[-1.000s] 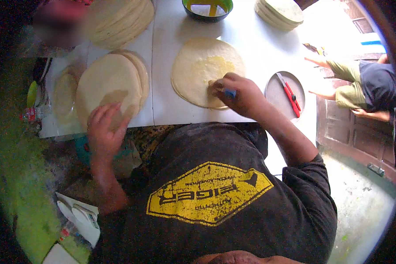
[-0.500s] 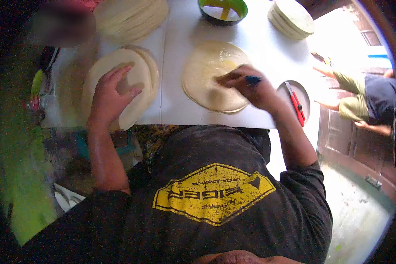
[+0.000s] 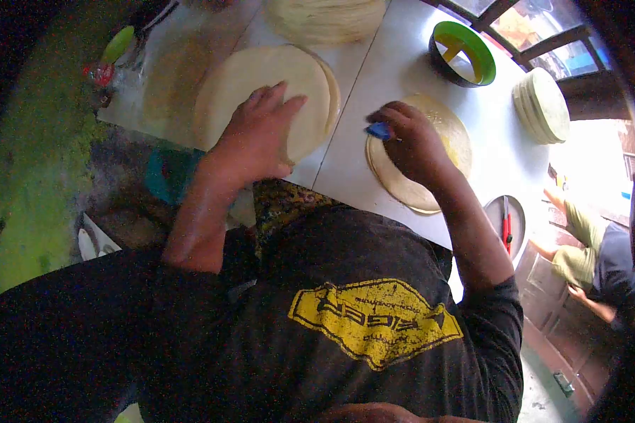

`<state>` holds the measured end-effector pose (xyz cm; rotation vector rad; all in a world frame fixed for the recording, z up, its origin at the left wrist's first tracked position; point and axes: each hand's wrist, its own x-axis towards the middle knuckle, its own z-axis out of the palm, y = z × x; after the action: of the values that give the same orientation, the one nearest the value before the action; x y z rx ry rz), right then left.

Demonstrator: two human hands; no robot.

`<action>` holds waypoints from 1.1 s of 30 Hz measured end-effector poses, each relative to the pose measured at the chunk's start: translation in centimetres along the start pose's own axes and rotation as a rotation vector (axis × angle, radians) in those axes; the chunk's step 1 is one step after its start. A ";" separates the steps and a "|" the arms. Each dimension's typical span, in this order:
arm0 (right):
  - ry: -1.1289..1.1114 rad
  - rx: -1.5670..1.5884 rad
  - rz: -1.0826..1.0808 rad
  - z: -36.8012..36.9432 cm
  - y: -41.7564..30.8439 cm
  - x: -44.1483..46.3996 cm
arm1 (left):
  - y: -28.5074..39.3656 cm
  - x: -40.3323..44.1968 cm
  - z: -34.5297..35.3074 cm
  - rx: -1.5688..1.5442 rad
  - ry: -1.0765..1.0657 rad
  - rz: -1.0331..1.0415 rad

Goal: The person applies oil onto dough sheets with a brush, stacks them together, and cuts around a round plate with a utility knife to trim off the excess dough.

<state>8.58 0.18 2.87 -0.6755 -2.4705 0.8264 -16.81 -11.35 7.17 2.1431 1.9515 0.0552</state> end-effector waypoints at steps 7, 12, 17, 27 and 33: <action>-0.352 -0.206 -0.284 3.9 -3.5 4.9 | -0.9 0.0 0.0 -0.027 0.035 0.000; -0.393 -0.307 -0.351 4.3 -3.1 6.3 | -1.2 0.0 0.0 -0.015 0.043 0.020; -0.526 -0.282 -0.269 3.8 -3.3 7.3 | -1.4 0.1 -0.3 -0.040 0.038 0.033; -0.469 -0.111 -0.200 4.0 -2.5 8.9 | -1.9 0.1 -2.0 -0.133 0.036 0.095; -0.507 -0.036 -0.189 3.4 -2.8 9.6 | -3.1 0.2 -0.7 -0.265 0.035 0.060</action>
<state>-1.58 2.22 4.68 -0.2526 -2.9450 0.9736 -19.99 -10.82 7.23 2.0377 1.7833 0.3448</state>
